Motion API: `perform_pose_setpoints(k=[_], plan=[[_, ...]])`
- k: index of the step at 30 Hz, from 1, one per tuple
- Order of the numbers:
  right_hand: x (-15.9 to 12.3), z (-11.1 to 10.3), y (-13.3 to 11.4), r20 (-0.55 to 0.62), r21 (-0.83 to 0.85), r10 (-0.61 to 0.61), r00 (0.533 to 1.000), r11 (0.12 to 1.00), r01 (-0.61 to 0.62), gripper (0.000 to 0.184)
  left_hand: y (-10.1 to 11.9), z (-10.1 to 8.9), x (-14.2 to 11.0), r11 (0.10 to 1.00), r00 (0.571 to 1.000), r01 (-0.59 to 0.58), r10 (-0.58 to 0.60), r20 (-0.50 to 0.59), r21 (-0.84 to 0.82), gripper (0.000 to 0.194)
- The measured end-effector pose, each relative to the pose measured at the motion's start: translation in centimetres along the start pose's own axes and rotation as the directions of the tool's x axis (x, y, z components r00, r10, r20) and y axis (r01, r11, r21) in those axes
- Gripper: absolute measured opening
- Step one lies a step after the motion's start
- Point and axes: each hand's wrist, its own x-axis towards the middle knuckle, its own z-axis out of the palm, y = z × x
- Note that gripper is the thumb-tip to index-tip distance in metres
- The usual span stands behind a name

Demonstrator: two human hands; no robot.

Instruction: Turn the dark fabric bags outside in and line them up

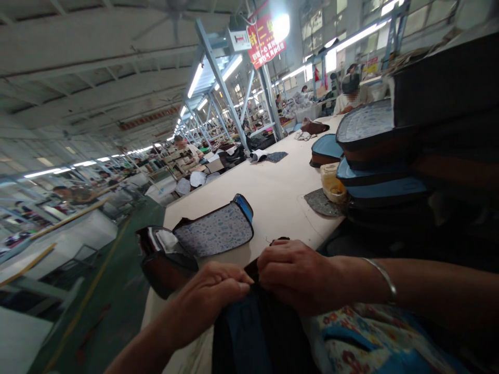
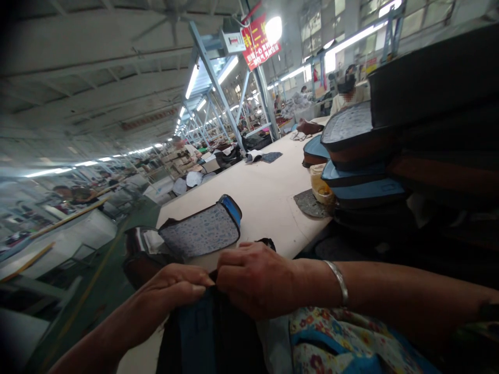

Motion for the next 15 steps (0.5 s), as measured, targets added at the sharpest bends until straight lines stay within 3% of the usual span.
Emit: perform_pose_setpoints(k=[2,3,7,9,12,15], plan=[[0.0,-0.6,-0.4,0.066,-0.132,-0.068,0.995,0.988,0.076,0.017,-0.5,-0.1,0.0,0.999,0.998,0.02,-0.022,-0.064,-0.04,0.035],[0.1,-0.8,-0.7,0.1,-0.175,-0.087,0.991,0.979,0.103,0.022,-0.6,0.0,0.1,0.997,0.999,0.027,-0.03,-0.043,-0.07,0.042],[0.1,-1.4,-2.2,0.16,-0.235,-0.105,0.982,0.962,0.142,0.03,-0.2,0.6,0.6,0.99,0.979,0.001,0.027,0.202,-0.138,0.047],[-0.3,-1.4,-2.8,0.175,-0.2,-0.081,0.981,0.973,0.116,0.026,0.1,0.8,0.5,0.995,0.977,-0.064,0.077,0.198,-0.073,0.043],[-0.9,-1.5,-2.7,0.112,0.075,0.044,0.993,0.996,-0.052,0.02,0.3,0.9,-0.1,0.989,0.982,-0.14,0.133,0.136,0.041,0.038],[-0.7,-1.8,-1.3,0.054,0.423,0.311,0.949,0.854,-0.304,0.024,0.4,0.8,-0.7,0.978,0.979,-0.19,0.181,0.097,0.082,0.037]])
